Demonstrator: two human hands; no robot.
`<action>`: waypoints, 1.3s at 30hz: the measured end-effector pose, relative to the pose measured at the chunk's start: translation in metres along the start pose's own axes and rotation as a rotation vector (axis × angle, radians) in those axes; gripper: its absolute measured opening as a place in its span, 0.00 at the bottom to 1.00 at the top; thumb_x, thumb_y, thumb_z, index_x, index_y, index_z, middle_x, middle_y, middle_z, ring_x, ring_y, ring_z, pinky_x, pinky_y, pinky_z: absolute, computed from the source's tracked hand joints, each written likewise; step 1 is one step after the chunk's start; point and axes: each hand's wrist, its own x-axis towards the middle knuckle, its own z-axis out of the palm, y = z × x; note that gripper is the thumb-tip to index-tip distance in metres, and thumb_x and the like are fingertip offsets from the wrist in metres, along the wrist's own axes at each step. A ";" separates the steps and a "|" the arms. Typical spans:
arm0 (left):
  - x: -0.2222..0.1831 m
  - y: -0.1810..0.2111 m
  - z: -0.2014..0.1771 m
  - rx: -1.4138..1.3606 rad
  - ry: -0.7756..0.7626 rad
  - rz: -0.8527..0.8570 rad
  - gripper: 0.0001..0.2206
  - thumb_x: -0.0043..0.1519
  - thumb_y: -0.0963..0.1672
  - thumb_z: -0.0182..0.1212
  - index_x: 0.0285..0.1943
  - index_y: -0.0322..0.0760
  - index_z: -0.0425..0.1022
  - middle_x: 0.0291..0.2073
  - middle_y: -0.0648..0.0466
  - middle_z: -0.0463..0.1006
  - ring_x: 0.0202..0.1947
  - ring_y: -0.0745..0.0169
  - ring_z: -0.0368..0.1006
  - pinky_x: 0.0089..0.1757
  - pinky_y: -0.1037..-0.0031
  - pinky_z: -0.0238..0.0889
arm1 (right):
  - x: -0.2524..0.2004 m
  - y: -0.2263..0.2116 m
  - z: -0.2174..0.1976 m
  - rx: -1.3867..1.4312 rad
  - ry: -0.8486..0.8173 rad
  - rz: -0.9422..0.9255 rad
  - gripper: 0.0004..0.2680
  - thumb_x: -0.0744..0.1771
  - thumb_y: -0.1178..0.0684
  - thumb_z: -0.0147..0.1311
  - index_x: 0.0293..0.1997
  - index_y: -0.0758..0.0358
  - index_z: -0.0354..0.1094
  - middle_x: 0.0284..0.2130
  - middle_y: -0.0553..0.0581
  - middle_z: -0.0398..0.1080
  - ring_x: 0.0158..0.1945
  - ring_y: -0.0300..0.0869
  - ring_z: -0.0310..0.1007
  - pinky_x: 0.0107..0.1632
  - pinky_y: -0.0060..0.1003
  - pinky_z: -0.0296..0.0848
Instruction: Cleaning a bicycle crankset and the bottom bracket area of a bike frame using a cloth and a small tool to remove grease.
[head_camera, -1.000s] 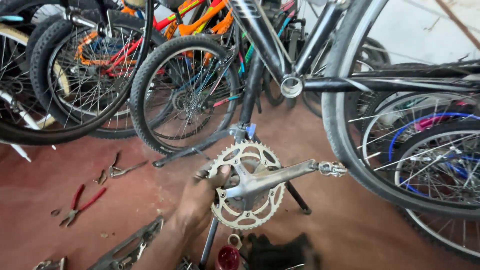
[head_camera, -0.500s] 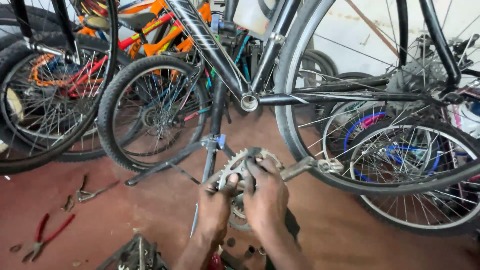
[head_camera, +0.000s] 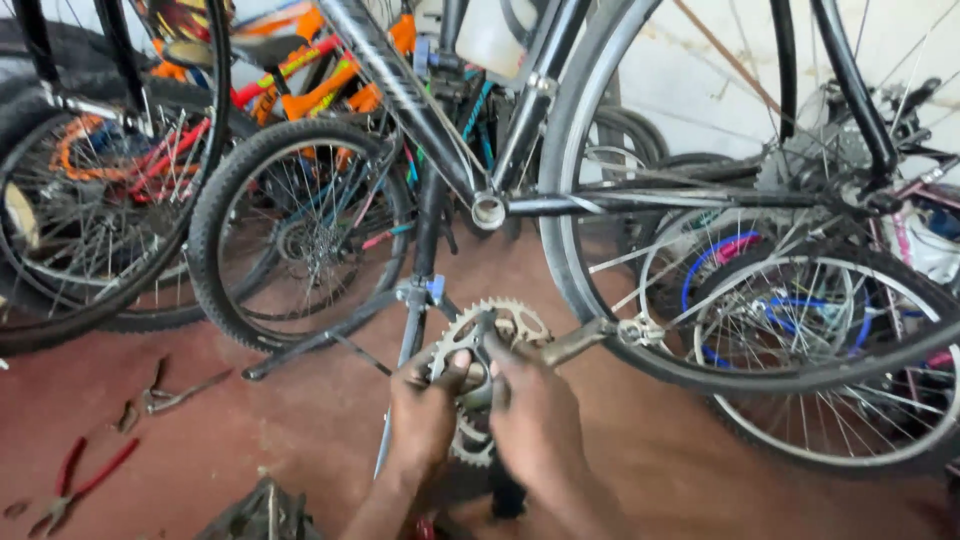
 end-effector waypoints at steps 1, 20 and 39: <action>-0.001 0.002 0.001 -0.004 0.017 -0.030 0.08 0.55 0.36 0.55 0.41 0.23 0.77 0.25 0.47 0.76 0.24 0.63 0.67 0.30 0.76 0.63 | -0.005 -0.003 -0.001 -0.081 -0.055 0.030 0.21 0.58 0.62 0.48 0.56 0.51 0.62 0.43 0.54 0.66 0.31 0.54 0.71 0.34 0.49 0.70; -0.021 0.013 0.019 -0.023 0.061 -0.103 0.10 0.57 0.36 0.55 0.45 0.22 0.76 0.26 0.42 0.78 0.27 0.59 0.71 0.34 0.74 0.62 | 0.007 0.011 0.009 -0.278 -0.008 0.125 0.16 0.59 0.59 0.51 0.51 0.65 0.62 0.35 0.64 0.64 0.23 0.52 0.73 0.27 0.47 0.73; -0.005 0.016 -0.001 -0.029 -0.076 -0.016 0.10 0.55 0.35 0.57 0.44 0.21 0.76 0.23 0.44 0.76 0.25 0.60 0.69 0.33 0.73 0.63 | 0.005 0.014 0.005 0.158 0.323 -0.001 0.08 0.60 0.60 0.48 0.38 0.63 0.68 0.32 0.58 0.71 0.28 0.51 0.71 0.32 0.42 0.70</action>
